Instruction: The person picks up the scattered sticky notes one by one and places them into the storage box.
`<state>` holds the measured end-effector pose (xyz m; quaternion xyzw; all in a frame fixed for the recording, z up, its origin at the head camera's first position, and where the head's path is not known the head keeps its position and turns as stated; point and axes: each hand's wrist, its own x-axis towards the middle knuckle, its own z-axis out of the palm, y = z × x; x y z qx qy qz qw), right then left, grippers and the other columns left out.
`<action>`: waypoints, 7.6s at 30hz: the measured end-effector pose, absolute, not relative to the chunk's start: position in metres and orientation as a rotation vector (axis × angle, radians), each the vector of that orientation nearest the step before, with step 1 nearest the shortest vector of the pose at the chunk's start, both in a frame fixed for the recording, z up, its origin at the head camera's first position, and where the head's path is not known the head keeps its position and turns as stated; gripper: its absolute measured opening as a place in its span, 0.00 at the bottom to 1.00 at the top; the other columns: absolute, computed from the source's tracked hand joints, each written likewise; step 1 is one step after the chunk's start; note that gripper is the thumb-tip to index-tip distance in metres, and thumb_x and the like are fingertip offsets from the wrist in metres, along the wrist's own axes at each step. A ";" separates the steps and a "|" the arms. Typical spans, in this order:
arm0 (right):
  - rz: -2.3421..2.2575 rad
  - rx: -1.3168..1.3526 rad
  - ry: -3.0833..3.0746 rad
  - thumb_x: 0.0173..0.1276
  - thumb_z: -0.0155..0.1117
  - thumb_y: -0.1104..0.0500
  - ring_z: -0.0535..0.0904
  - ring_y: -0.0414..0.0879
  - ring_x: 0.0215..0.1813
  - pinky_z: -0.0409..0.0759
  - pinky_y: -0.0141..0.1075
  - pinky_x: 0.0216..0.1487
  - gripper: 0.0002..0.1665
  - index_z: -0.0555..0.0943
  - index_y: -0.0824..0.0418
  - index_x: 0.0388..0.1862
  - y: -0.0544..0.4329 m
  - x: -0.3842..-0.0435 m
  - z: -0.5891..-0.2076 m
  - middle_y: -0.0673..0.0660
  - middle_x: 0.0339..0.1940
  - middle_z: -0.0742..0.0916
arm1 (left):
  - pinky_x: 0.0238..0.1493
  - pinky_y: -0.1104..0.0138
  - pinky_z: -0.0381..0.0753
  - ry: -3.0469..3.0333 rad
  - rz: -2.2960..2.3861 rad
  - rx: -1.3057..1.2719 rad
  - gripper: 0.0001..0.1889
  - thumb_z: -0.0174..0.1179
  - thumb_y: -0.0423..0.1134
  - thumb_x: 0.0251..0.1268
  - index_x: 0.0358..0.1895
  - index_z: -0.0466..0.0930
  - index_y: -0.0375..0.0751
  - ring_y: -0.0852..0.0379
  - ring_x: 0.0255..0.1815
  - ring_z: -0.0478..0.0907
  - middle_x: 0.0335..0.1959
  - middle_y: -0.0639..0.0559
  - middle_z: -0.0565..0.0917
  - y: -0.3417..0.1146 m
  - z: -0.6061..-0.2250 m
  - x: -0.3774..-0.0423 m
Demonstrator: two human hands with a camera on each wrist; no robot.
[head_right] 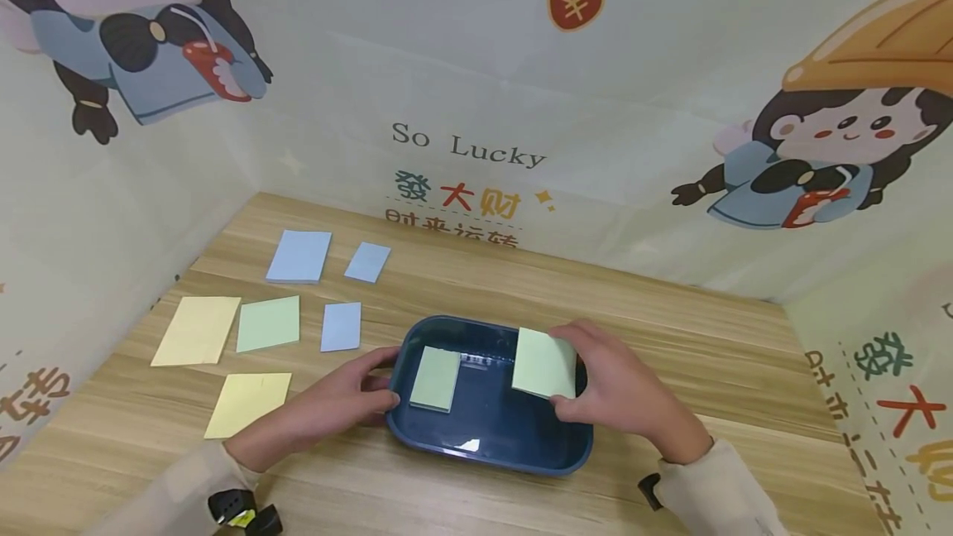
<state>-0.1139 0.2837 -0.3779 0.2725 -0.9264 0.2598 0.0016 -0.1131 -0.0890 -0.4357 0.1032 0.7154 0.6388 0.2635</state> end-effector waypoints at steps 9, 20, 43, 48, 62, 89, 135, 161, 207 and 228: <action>0.617 0.966 -2.968 0.52 0.85 0.53 0.79 0.47 0.47 0.82 0.39 0.42 0.45 0.81 0.69 0.67 0.263 -0.125 -0.374 0.57 0.57 0.86 | 0.57 0.52 0.90 1.928 1.732 0.284 0.40 0.61 0.30 0.73 0.85 0.56 0.23 0.35 0.69 0.81 0.73 0.24 0.74 -0.090 -0.438 -0.114; 0.566 1.039 -3.079 0.49 0.81 0.54 0.76 0.42 0.39 0.79 0.32 0.31 0.42 0.82 0.70 0.63 0.241 -0.138 -0.373 0.55 0.50 0.84 | 0.58 0.52 0.90 1.931 1.734 0.282 0.41 0.61 0.30 0.73 0.85 0.56 0.24 0.35 0.69 0.81 0.74 0.24 0.73 -0.089 -0.437 -0.115; 0.207 1.007 -3.291 0.50 0.83 0.52 0.77 0.51 0.42 0.83 0.45 0.42 0.40 0.84 0.74 0.58 0.196 -0.141 -0.384 0.60 0.47 0.85 | 0.57 0.51 0.90 1.909 1.742 0.298 0.41 0.62 0.30 0.74 0.85 0.55 0.24 0.35 0.69 0.81 0.74 0.24 0.72 -0.090 -0.439 -0.115; 0.166 0.995 -3.309 0.52 0.84 0.50 0.79 0.52 0.43 0.85 0.48 0.45 0.41 0.83 0.75 0.59 0.193 -0.141 -0.386 0.61 0.48 0.85 | 0.57 0.52 0.90 1.906 1.746 0.295 0.40 0.62 0.30 0.74 0.85 0.55 0.24 0.35 0.69 0.80 0.75 0.24 0.71 -0.090 -0.438 -0.115; -0.092 0.995 -3.323 0.53 0.87 0.46 0.84 0.54 0.47 0.89 0.51 0.49 0.42 0.86 0.73 0.59 0.180 -0.143 -0.387 0.61 0.49 0.87 | 0.59 0.53 0.89 1.921 1.751 0.288 0.41 0.62 0.29 0.72 0.84 0.56 0.23 0.34 0.71 0.79 0.76 0.24 0.70 -0.088 -0.436 -0.114; -0.477 1.013 -3.226 0.58 0.84 0.37 0.86 0.53 0.52 0.91 0.47 0.51 0.44 0.87 0.67 0.63 0.171 -0.139 -0.389 0.59 0.56 0.87 | 0.57 0.51 0.90 1.894 1.771 0.312 0.41 0.60 0.29 0.73 0.85 0.54 0.22 0.33 0.71 0.79 0.76 0.23 0.71 -0.087 -0.438 -0.114; 0.300 0.502 -3.037 0.65 0.82 0.61 0.88 0.50 0.44 0.88 0.45 0.41 0.12 0.88 0.51 0.43 0.370 -0.035 -0.384 0.42 0.46 0.88 | 0.55 0.51 0.91 1.928 1.745 0.327 0.41 0.61 0.30 0.74 0.85 0.54 0.22 0.32 0.72 0.78 0.77 0.23 0.69 -0.088 -0.441 -0.115; 0.478 0.318 -3.377 0.71 0.81 0.50 0.76 0.27 0.41 0.83 0.32 0.36 0.15 0.86 0.55 0.48 0.473 0.015 -0.436 0.54 0.52 0.86 | 0.58 0.51 0.90 1.900 1.750 0.329 0.40 0.59 0.30 0.76 0.85 0.52 0.21 0.33 0.70 0.79 0.75 0.22 0.69 -0.096 -0.440 -0.115; 0.283 0.454 -3.030 0.42 0.90 0.53 0.84 0.55 0.49 0.86 0.48 0.43 0.33 0.83 0.53 0.48 0.414 -0.012 -0.442 0.56 0.52 0.87 | 0.57 0.52 0.90 1.912 1.738 0.308 0.40 0.59 0.30 0.74 0.85 0.53 0.22 0.35 0.70 0.79 0.78 0.24 0.68 -0.088 -0.440 -0.116; 0.346 0.619 -2.838 0.29 0.91 0.60 0.81 0.48 0.50 0.86 0.43 0.45 0.41 0.82 0.52 0.49 0.386 -0.031 -0.448 0.51 0.54 0.84 | 0.57 0.53 0.90 1.920 1.738 0.269 0.40 0.61 0.31 0.74 0.85 0.55 0.25 0.37 0.69 0.80 0.79 0.26 0.68 -0.087 -0.439 -0.114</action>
